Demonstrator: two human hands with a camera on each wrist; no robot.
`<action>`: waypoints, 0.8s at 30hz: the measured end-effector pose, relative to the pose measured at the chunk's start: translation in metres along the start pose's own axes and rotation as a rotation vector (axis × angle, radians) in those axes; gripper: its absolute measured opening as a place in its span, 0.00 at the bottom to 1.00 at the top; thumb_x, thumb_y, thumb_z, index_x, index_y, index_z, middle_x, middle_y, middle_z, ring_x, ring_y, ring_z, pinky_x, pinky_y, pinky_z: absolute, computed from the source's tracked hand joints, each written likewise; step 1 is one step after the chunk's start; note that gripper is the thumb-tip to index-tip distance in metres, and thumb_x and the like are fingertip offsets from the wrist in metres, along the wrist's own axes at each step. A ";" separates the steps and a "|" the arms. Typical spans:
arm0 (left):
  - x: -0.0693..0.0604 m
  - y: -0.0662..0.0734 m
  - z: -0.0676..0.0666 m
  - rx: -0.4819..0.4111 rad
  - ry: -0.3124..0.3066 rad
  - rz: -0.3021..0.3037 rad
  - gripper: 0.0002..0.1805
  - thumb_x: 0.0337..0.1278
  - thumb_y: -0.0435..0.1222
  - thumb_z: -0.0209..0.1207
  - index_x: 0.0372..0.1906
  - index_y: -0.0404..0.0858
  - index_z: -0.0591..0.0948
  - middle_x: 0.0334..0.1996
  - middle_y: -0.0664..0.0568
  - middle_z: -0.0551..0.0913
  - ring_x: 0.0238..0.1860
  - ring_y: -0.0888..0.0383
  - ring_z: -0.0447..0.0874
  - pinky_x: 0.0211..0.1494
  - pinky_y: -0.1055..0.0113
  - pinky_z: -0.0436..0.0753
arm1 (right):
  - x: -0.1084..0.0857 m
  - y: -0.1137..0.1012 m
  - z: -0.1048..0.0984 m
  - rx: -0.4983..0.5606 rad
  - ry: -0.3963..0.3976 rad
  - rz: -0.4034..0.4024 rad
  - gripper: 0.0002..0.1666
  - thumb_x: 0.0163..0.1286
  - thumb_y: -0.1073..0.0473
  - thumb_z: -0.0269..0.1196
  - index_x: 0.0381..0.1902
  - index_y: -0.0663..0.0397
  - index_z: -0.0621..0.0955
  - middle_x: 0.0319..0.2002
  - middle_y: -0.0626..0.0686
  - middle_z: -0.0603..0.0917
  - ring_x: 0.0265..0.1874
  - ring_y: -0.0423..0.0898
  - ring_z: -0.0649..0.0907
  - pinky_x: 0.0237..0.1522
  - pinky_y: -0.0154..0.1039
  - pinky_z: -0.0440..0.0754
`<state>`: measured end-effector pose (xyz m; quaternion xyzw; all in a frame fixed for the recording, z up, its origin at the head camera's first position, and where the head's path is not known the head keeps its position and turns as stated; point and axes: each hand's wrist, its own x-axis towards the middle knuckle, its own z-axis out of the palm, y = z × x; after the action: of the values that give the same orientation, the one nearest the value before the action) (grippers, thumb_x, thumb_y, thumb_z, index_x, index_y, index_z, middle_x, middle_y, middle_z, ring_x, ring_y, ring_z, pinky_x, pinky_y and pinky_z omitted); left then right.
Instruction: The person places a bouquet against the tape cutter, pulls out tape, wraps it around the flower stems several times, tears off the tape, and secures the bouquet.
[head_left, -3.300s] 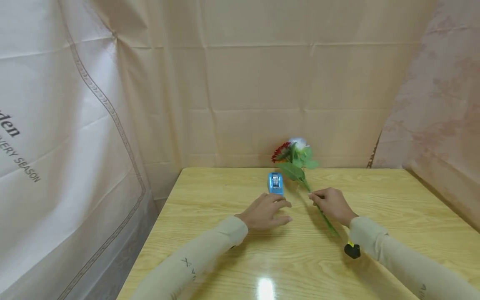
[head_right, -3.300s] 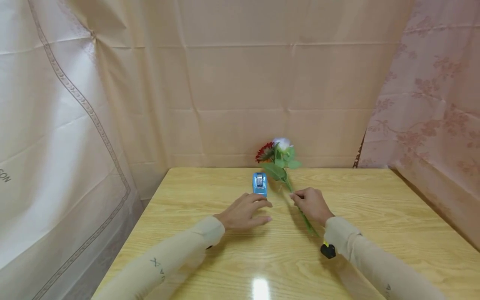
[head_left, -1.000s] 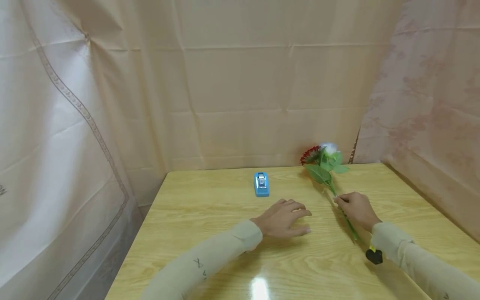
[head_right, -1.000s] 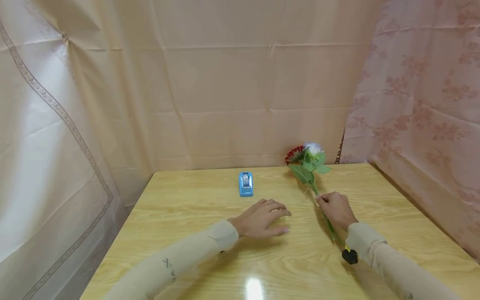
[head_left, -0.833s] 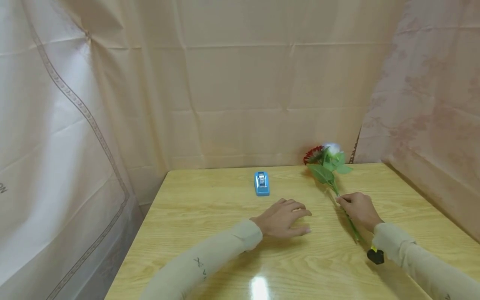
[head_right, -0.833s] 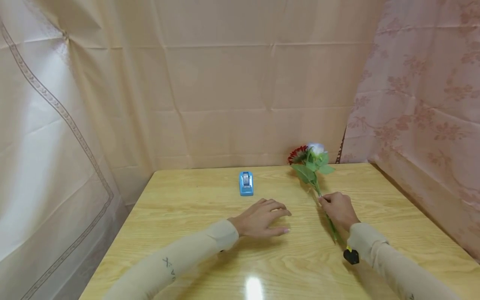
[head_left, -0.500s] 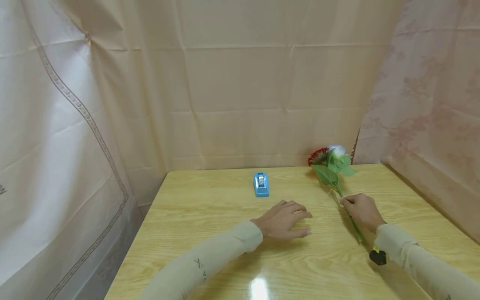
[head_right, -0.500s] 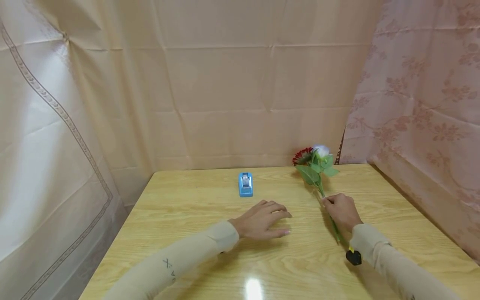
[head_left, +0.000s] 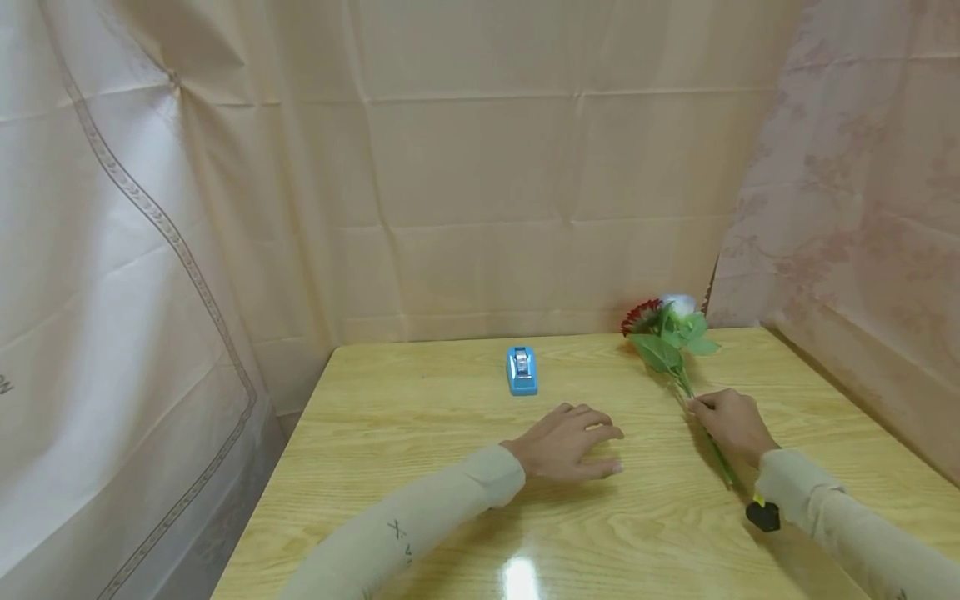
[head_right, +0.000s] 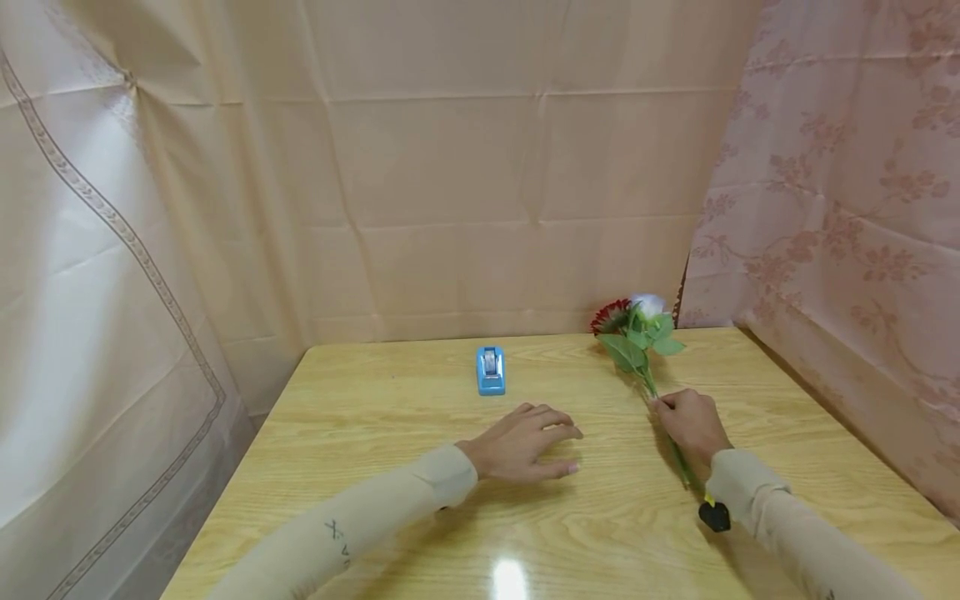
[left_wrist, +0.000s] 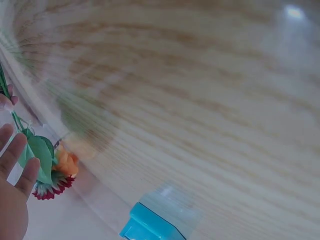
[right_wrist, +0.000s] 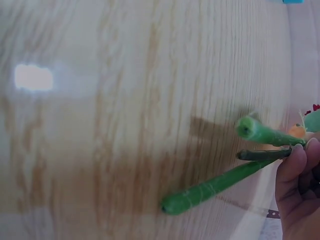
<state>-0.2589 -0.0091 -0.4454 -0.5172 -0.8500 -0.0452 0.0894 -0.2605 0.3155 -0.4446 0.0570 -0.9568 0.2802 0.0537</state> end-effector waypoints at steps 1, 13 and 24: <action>0.000 0.000 0.000 0.000 0.000 0.000 0.32 0.76 0.63 0.43 0.72 0.52 0.74 0.68 0.58 0.75 0.69 0.61 0.70 0.69 0.60 0.69 | 0.000 0.001 0.000 0.001 -0.002 0.000 0.22 0.80 0.55 0.57 0.51 0.70 0.86 0.37 0.60 0.89 0.26 0.48 0.76 0.29 0.43 0.72; -0.002 0.000 0.000 0.015 0.008 0.003 0.31 0.77 0.62 0.42 0.71 0.51 0.74 0.68 0.56 0.75 0.69 0.59 0.70 0.70 0.60 0.69 | -0.002 0.001 0.003 -0.027 -0.014 -0.009 0.24 0.79 0.56 0.58 0.56 0.75 0.81 0.43 0.69 0.87 0.32 0.54 0.84 0.31 0.47 0.78; -0.001 -0.001 0.004 0.015 -0.005 0.005 0.32 0.77 0.64 0.40 0.72 0.52 0.73 0.69 0.57 0.74 0.70 0.60 0.69 0.70 0.60 0.68 | -0.004 0.002 0.000 0.149 -0.081 0.074 0.25 0.78 0.58 0.60 0.59 0.75 0.69 0.43 0.70 0.84 0.29 0.50 0.84 0.31 0.46 0.83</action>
<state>-0.2603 -0.0096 -0.4493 -0.5187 -0.8492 -0.0374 0.0911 -0.2564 0.3174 -0.4466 0.0368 -0.9360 0.3500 0.0000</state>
